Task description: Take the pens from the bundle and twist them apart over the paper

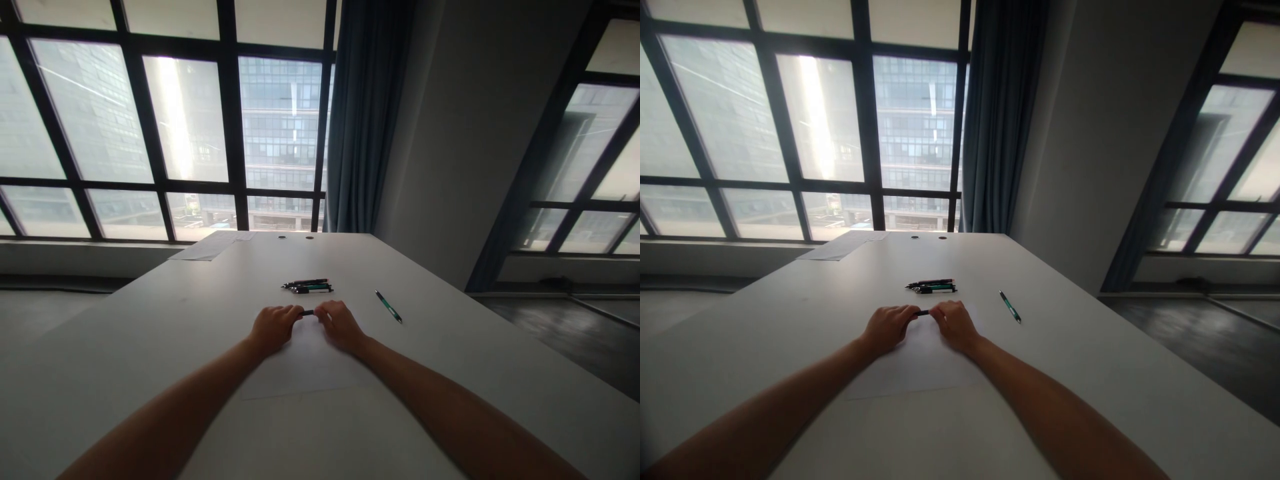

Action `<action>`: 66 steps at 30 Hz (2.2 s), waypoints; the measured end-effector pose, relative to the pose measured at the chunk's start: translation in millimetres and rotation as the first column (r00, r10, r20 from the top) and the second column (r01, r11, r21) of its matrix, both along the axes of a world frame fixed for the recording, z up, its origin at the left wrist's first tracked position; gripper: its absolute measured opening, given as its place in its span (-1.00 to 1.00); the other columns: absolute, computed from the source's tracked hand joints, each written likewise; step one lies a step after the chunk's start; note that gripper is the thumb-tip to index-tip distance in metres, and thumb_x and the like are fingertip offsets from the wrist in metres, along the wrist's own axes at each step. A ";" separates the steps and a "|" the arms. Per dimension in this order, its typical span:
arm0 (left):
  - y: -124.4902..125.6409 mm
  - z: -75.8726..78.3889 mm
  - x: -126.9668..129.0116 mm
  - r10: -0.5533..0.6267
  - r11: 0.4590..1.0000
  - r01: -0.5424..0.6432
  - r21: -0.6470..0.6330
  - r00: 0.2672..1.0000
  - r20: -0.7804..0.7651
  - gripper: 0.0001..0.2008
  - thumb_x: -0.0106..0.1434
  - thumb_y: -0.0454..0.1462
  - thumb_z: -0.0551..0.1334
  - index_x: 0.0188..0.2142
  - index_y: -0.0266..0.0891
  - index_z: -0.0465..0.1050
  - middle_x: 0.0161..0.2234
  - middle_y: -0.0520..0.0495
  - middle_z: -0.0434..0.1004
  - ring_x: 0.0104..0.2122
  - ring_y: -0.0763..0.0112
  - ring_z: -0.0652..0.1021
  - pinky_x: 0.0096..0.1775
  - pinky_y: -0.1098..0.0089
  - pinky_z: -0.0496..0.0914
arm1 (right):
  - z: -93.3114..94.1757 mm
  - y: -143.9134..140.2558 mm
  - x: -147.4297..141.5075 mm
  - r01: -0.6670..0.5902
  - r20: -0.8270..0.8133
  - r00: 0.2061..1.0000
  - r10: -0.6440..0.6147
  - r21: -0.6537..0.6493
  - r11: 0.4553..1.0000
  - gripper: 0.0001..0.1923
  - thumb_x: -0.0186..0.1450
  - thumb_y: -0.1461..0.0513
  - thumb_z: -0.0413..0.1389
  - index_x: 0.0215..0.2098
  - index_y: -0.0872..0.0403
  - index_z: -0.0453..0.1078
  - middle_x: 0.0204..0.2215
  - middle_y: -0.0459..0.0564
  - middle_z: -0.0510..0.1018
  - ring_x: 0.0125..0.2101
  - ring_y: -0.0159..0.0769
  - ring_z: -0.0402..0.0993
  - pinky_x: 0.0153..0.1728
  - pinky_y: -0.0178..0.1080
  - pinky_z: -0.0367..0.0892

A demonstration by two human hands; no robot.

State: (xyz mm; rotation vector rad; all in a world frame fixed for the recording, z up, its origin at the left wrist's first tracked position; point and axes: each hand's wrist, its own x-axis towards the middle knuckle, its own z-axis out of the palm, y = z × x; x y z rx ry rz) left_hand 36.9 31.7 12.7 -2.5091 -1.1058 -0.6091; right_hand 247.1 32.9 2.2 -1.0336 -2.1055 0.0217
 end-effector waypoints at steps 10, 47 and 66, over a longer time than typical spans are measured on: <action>-0.9 1.0 0.1 0.000 1.000 0.000 -0.022 0.999 0.035 -0.77 0.41 -0.23 -0.03 -0.13 -0.20 0.37 -0.32 -0.06 0.60 -0.38 0.38 0.59 -0.40 0.46 0.36 | 3.9 -5.4 -2.8 0.004 -0.030 1.000 -0.005 -0.015 1.000 -0.83 0.37 0.20 0.00 -0.30 0.09 0.37 -0.41 -0.03 0.52 -0.39 -0.29 0.41 -0.21 -0.18 0.24; -1.3 1.3 -1.9 0.115 0.989 -0.109 -0.099 0.992 0.057 -0.75 0.39 -0.25 -0.08 -0.18 -0.20 0.35 -0.33 -0.07 0.59 -0.38 0.30 0.58 -0.37 0.37 0.35 | 1.3 3.0 1.1 0.003 -0.293 0.956 -0.030 -0.090 0.996 -0.88 0.13 0.31 0.06 -0.35 0.09 0.41 -0.48 -0.06 0.51 -0.46 -0.31 0.40 -0.31 -0.23 0.35; 0.8 -0.3 -2.0 0.151 0.977 -0.142 -0.156 0.988 0.043 -0.72 0.40 -0.22 -0.11 -0.15 -0.19 0.35 -0.31 -0.07 0.59 -0.35 0.28 0.57 -0.36 0.34 0.33 | 20.1 28.4 35.1 0.127 -0.340 0.924 -0.177 -0.164 0.978 -0.83 0.17 0.23 0.08 -0.30 0.09 0.46 -0.45 -0.06 0.55 -0.44 -0.33 0.45 -0.33 -0.28 0.35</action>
